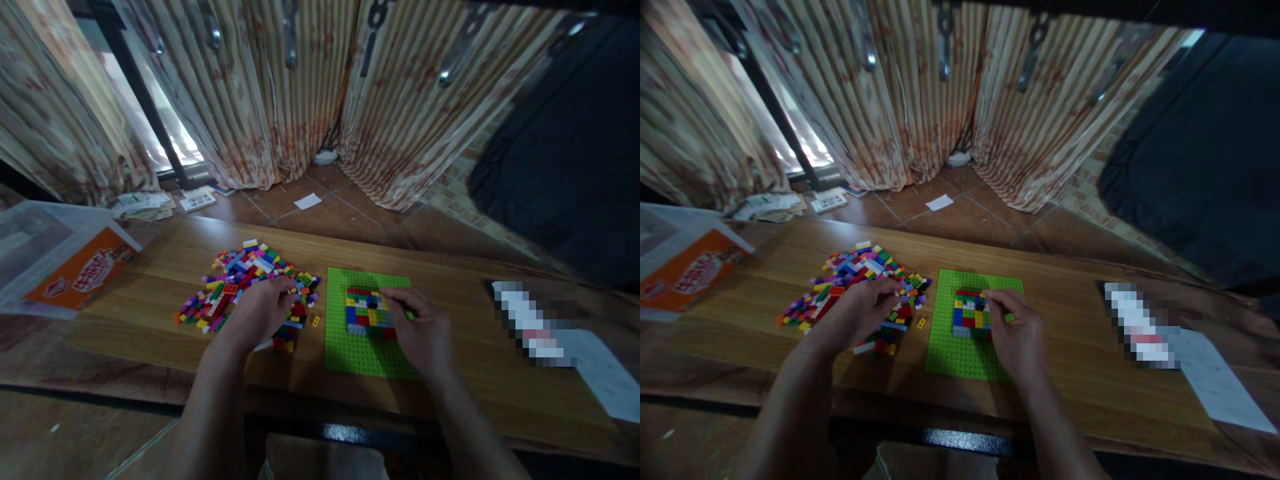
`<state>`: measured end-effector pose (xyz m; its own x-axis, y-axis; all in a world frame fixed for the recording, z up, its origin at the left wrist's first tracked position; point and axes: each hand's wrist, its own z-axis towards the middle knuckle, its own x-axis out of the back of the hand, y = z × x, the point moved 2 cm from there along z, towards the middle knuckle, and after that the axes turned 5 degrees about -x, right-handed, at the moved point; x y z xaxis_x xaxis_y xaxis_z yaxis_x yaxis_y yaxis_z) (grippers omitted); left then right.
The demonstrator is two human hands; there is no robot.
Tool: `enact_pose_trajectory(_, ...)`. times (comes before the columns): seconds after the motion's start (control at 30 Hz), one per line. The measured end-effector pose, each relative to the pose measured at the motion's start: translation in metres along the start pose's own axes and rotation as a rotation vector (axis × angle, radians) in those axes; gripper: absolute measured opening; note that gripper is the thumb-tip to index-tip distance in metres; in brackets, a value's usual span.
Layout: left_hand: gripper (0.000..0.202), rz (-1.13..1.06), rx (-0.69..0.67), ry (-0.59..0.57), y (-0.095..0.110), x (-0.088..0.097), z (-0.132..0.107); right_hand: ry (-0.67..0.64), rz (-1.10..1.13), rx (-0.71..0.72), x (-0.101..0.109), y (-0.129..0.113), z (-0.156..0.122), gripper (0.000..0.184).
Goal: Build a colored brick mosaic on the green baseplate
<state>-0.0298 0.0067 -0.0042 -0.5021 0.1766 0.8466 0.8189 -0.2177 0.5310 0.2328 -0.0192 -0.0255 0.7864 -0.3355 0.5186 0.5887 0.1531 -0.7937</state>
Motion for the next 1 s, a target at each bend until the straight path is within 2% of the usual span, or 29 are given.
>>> enact_pose_trajectory(0.2, 0.026, -0.008, 0.017, 0.024, 0.0, 0.003, -0.002, -0.248, -0.021, 0.152, -0.036, -0.028, -0.023, 0.018)
enact_pose_trajectory(0.4, 0.024, -0.006, 0.018, 0.041, 0.0, 0.004, -0.003, -0.375, -0.123, 0.345, -0.072, -0.039, -0.035, 0.021)
enact_pose_trajectory(0.6, 0.024, -0.012, 0.017, 0.034, -0.001, 0.006, -0.005, -0.395, -0.216, 0.412, -0.092, -0.038, -0.035, 0.024)
enact_pose_trajectory(0.8, 0.025, -0.001, 0.033, 0.018, -0.002, 0.009, -0.007, -0.381, -0.236, 0.423, -0.096, -0.041, -0.034, 0.019)
enact_pose_trajectory(1.0, 0.025, -0.013, 0.013, 0.05, -0.005, 0.007, -0.006, -0.376, -0.234, 0.417, -0.098, -0.046, -0.034, 0.013)
